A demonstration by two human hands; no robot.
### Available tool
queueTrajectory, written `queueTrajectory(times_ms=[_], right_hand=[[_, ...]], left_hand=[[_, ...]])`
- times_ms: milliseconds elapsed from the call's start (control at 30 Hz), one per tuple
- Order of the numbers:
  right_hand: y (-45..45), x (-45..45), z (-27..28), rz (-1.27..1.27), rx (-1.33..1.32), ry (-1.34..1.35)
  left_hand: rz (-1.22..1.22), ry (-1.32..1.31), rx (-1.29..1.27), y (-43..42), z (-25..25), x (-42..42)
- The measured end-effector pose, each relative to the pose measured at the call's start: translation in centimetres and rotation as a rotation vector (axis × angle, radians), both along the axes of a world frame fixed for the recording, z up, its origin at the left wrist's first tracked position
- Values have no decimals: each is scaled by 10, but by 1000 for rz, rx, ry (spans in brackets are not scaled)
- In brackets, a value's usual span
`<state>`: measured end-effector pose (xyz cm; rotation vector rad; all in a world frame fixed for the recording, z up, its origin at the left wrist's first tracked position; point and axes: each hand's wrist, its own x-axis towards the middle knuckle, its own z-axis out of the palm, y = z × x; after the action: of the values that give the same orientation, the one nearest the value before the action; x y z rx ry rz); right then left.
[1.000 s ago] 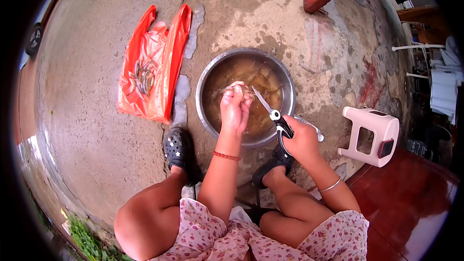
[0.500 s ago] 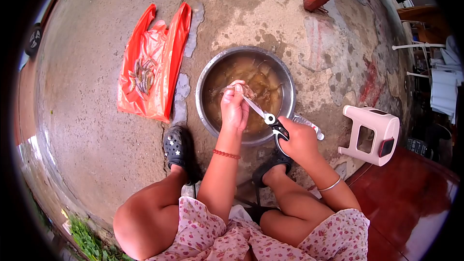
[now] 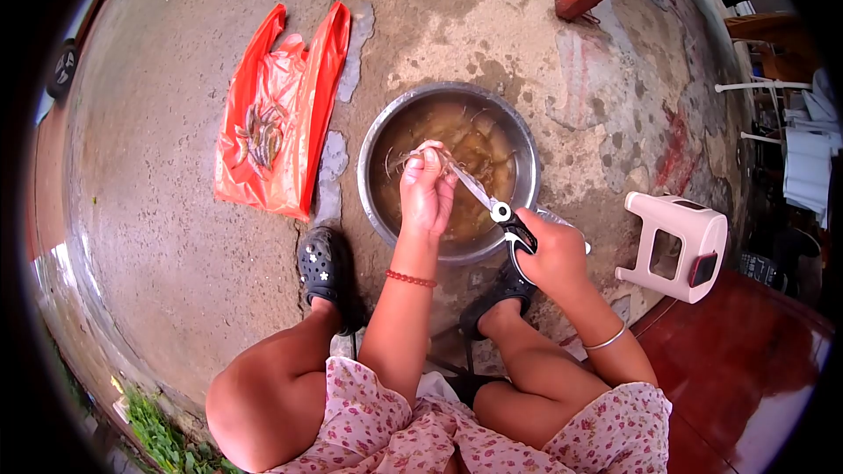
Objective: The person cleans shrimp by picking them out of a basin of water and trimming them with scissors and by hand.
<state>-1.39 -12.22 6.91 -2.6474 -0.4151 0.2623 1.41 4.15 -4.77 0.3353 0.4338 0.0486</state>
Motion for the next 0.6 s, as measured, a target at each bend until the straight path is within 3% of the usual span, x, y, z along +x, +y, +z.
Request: queueTrajectory(times_ms=[600], right_hand=[[0, 2, 7, 68, -129, 47]], left_hand=[[-27, -2, -60, 0, -5, -4]])
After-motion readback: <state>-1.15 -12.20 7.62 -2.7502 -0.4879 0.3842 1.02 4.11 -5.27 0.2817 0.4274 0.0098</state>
